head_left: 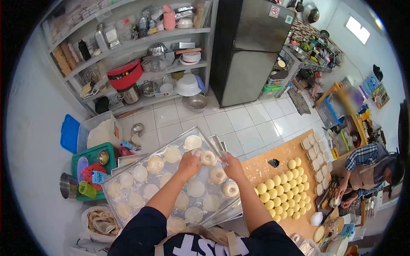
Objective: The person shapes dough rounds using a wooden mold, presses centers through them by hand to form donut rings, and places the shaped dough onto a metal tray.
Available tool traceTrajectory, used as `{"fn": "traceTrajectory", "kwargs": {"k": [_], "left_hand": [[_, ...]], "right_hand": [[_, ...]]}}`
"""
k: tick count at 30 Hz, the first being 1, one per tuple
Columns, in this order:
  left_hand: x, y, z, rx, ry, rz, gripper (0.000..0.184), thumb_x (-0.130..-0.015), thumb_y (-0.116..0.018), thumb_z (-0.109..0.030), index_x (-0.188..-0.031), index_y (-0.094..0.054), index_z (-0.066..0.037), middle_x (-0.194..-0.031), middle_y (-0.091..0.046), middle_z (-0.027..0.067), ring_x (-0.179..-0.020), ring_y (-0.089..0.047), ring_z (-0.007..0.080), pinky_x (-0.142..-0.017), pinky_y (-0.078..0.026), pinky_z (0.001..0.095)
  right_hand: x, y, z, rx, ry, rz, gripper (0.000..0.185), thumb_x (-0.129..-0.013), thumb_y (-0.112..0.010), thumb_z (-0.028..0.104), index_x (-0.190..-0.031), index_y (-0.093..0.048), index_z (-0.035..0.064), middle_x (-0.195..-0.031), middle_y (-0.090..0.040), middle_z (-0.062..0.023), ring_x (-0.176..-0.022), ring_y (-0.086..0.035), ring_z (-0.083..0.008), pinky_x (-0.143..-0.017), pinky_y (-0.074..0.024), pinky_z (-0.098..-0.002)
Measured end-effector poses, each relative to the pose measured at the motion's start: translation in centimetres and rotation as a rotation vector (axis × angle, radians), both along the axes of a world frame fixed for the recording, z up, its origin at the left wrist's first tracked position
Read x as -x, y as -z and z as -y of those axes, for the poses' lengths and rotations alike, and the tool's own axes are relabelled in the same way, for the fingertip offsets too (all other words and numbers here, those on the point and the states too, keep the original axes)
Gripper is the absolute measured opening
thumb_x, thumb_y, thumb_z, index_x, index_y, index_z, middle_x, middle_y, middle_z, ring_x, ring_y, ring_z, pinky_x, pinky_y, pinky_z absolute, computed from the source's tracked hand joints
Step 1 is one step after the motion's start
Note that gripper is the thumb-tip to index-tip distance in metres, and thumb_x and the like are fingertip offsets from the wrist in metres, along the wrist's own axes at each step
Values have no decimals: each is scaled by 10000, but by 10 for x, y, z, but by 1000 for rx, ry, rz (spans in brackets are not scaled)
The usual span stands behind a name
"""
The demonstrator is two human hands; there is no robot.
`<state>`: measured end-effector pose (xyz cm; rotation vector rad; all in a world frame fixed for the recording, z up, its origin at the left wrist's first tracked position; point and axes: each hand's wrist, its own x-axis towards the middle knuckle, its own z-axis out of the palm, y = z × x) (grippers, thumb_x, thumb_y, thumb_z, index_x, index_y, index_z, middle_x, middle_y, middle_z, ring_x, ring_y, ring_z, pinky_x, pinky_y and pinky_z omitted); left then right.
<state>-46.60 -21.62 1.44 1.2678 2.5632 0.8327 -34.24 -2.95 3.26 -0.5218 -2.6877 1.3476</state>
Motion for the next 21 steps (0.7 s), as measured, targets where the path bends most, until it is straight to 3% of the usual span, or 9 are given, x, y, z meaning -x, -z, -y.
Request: {"fn": "traceTrajectory", "kwargs": {"k": [3,6,9,12,15,18,21], "left_hand": [[-14,-3,-10,115,170,-247,614,-857,-591,-381,-1316,-458,4,-1439,-381,150,-1349,-324,313,-1126,-224,444],[-19,28,-22,190,253,-212,863,-837,-598,-470,-1456,-203,-16,-1506,-241,175,-1411,-189,317,-1160,-101,477],[-21,33,-24,331,263,-214,880,-862,-492,-577,-1463,-193,-9,-1528,-222,126,-1428,-151,279,-1170,-70,422],[-26,28,-25,266,220,-127,861,-869,-503,-553,-1463,-197,-8,-1533,-198,140,-1429,-143,289,-1163,-67,453],[-24,38,-30,259,208,-265,836,-858,-565,-488,-1454,-221,-12,-1501,-243,196,-1396,-205,357,-1142,-107,509],[-53,4,-58,1,209,-329,824,-860,-577,-454,-1449,-228,4,-1507,-230,200,-1394,-201,371,-1133,-108,510],[-129,-35,-102,-243,359,-321,792,-850,-603,-397,-1435,-256,8,-1488,-258,218,-1378,-224,392,-1121,-132,514]], "right_hand": [[-27,-3,-6,77,77,-2,476,-735,-538,-93,-1196,-544,25,-1049,-656,-163,-976,-634,-272,-833,-495,-339],[-70,16,-11,146,124,-63,393,-794,-560,-71,-1179,-552,10,-1029,-659,-139,-938,-639,-212,-820,-497,-309],[-124,-4,-12,264,245,-97,342,-818,-580,-12,-1159,-559,5,-1006,-662,-135,-918,-639,-223,-813,-497,-323],[-189,-1,-25,270,390,-112,306,-854,-587,25,-1159,-567,11,-1009,-662,-132,-906,-635,-212,-809,-495,-311],[-260,-6,-32,231,528,-146,265,-880,-598,68,-1139,-575,17,-993,-668,-123,-890,-636,-189,-799,-499,-307],[-339,4,-36,190,727,-228,259,-877,-601,68,-1129,-578,16,-977,-677,-121,-881,-639,-181,-790,-499,-300],[-426,10,-35,127,948,-242,257,-862,-603,64,-1112,-591,3,-985,-681,-127,-907,-653,-196,-795,-508,-307]]}}
